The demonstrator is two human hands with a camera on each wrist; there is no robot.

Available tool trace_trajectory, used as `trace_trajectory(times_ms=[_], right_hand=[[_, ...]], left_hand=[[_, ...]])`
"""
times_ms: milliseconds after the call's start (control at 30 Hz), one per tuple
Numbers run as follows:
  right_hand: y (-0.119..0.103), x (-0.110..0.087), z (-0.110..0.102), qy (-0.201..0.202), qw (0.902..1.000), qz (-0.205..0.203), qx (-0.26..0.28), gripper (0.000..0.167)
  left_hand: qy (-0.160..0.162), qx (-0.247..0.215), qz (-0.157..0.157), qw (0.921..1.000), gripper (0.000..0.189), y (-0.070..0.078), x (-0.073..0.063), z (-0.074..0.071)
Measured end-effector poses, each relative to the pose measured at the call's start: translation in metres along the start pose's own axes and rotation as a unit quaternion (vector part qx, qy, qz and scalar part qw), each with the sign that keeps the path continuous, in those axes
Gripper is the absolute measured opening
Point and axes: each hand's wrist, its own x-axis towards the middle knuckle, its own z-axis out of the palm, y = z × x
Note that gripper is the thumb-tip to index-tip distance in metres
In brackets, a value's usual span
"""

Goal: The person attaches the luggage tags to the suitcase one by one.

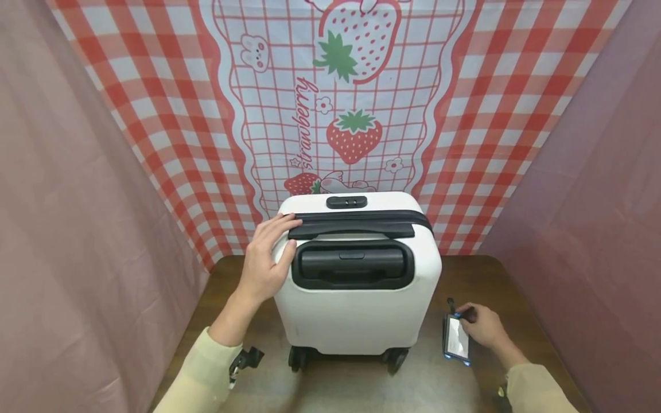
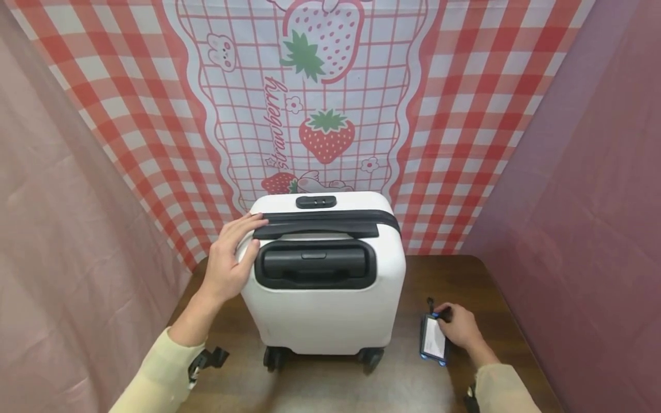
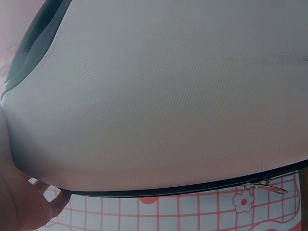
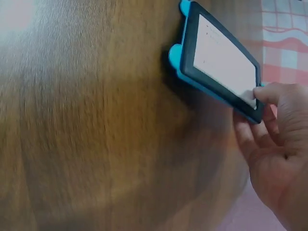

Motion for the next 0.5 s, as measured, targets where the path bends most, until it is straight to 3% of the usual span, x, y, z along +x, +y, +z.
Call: trace_trajectory(times_ms=[133, 500], right_hand=[[-0.003, -0.004, -0.010, 0.008, 0.9998, -0.017, 0.004, 0.018], [-0.028, -0.005, -0.045, 0.091, 0.9924, -0.082, -0.012, 0.019]], left_hand=[[0.002, -0.001, 0.000, 1.0000, 0.039, 0.001, 0.001, 0.000], [0.005, -0.005, -0.005, 1.0000, 0.038, 0.002, 0.000, 0.001]])
